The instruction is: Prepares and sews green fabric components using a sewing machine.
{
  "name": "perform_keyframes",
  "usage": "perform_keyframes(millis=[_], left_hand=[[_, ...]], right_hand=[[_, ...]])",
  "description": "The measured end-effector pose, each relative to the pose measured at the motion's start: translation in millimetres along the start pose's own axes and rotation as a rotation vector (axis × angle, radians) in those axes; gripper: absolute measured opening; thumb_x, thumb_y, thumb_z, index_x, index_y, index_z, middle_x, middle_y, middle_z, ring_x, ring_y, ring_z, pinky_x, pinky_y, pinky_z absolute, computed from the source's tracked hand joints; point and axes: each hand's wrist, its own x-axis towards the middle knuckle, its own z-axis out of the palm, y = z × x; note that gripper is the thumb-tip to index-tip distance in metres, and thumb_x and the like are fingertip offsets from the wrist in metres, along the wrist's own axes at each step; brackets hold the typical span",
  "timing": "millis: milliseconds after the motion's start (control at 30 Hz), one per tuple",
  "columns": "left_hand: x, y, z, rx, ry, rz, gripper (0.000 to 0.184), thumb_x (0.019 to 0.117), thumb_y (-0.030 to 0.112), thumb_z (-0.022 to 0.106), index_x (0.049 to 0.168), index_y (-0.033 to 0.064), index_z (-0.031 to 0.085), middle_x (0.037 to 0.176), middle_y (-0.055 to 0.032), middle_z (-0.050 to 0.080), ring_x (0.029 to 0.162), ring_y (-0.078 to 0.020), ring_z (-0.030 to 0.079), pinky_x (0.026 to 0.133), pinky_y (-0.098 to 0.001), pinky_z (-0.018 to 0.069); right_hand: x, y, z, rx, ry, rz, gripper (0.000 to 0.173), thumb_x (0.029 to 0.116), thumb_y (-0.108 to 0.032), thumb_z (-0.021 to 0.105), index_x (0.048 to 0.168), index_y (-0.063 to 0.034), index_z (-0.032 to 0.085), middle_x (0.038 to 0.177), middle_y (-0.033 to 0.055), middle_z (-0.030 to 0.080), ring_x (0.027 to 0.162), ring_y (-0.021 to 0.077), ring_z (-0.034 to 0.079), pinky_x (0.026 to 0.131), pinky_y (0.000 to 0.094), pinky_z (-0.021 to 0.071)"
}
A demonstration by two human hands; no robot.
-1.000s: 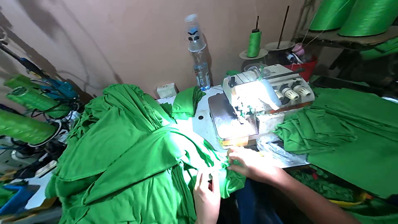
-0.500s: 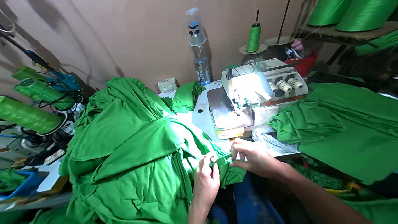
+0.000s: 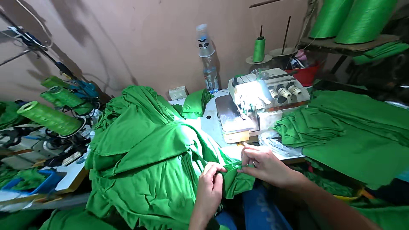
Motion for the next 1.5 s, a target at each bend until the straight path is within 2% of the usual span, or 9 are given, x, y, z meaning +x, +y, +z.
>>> perform_keyframes(millis=[300,433,600,767,900,1000,1267,1400,1500], left_hand=[[0,23,3,0.014,0.137,0.085,0.018,0.082,0.013,0.075,0.075,-0.0012,0.067,0.082,-0.0084,0.064,0.071,-0.0013,0.058,0.062,-0.0124,0.047],[7,41,9,0.195,0.188,-0.112,0.02,0.0846,0.014,0.076,0.091,-0.0022,0.064,0.074,-0.0084,0.063,0.055,-0.0084,0.053,0.052,-0.0226,0.0467],[47,25,16,0.206,0.221,-0.025,0.014,0.0901,0.01,0.068,0.09,-0.0018,0.075,0.084,-0.0103,0.07,0.075,-0.0095,0.066,0.071,-0.0217,0.0551],[133,29,48,0.302,0.143,0.03,0.025,0.093,0.002,0.056,0.111,-0.0093,0.069,0.118,-0.0275,0.065,0.114,-0.0401,0.062,0.094,-0.0524,0.0504],[175,25,65,0.601,-0.11,-0.118,0.024,0.0941,0.014,0.067,0.112,-0.0008,0.073,0.115,-0.0215,0.069,0.116,-0.0424,0.057,0.092,-0.0614,0.0384],[174,20,67,0.534,-0.108,-0.271,0.028,0.0934,0.01,0.068,0.114,-0.0092,0.07,0.117,-0.0273,0.067,0.119,-0.0437,0.057,0.105,-0.0562,0.0354],[206,26,65,0.467,-0.082,-0.458,0.03,0.1001,0.004,0.058,0.124,-0.0139,0.063,0.129,-0.0313,0.061,0.128,-0.0433,0.048,0.113,-0.0517,0.0272],[214,3,56,0.339,0.039,-0.069,0.011,0.0899,0.006,0.071,0.099,0.0017,0.074,0.104,-0.0167,0.071,0.112,-0.0404,0.058,0.093,-0.0631,0.036],[209,0,24,0.163,-0.193,0.053,0.021,0.0884,0.007,0.068,0.108,0.0034,0.072,0.112,-0.011,0.067,0.107,-0.0214,0.062,0.093,-0.0373,0.0515]], right_hand=[[14,7,-2,-0.083,0.101,-0.085,0.02,0.0827,-0.021,0.073,0.077,-0.0037,0.065,0.076,0.0077,0.064,0.065,0.0095,0.056,0.056,0.019,0.0429],[19,15,-6,-0.287,0.218,-0.158,0.016,0.0881,-0.021,0.064,0.081,-0.0068,0.064,0.068,0.0063,0.061,0.056,0.0151,0.058,0.048,0.0263,0.0459],[21,42,-6,-0.381,0.444,-0.06,0.019,0.0863,-0.018,0.064,0.086,-0.004,0.076,0.073,0.0093,0.07,0.062,0.0154,0.066,0.057,0.0264,0.0535],[28,64,18,0.26,0.926,0.303,0.005,0.0799,-0.002,0.075,0.08,-0.0028,0.071,0.075,-0.0063,0.07,0.067,-0.0067,0.064,0.065,0.0122,0.0556],[33,38,19,0.982,1.077,0.84,0.024,0.1001,0.007,0.047,0.083,-0.0056,0.058,0.065,-0.0033,0.062,0.049,-0.0003,0.053,0.045,0.0145,0.0445],[20,22,2,1.277,0.977,1.049,0.026,0.1093,-0.007,0.033,0.098,-0.0073,0.056,0.079,0.0019,0.068,0.065,0.0058,0.067,0.054,0.0194,0.0541],[23,51,10,0.371,0.964,0.696,0.007,0.0837,0.002,0.066,0.081,-0.0043,0.067,0.072,-0.0064,0.067,0.059,-0.0049,0.059,0.055,0.0129,0.051],[39,61,5,0.191,0.867,0.707,0.005,0.0822,0.002,0.07,0.083,0.0029,0.065,0.07,-0.0014,0.061,0.059,-0.0045,0.054,0.057,0.0127,0.0459],[44,70,4,0.222,0.845,0.696,0.003,0.0822,0.006,0.067,0.081,0.0041,0.064,0.069,-0.0015,0.057,0.059,-0.0041,0.053,0.057,0.0125,0.0467]])
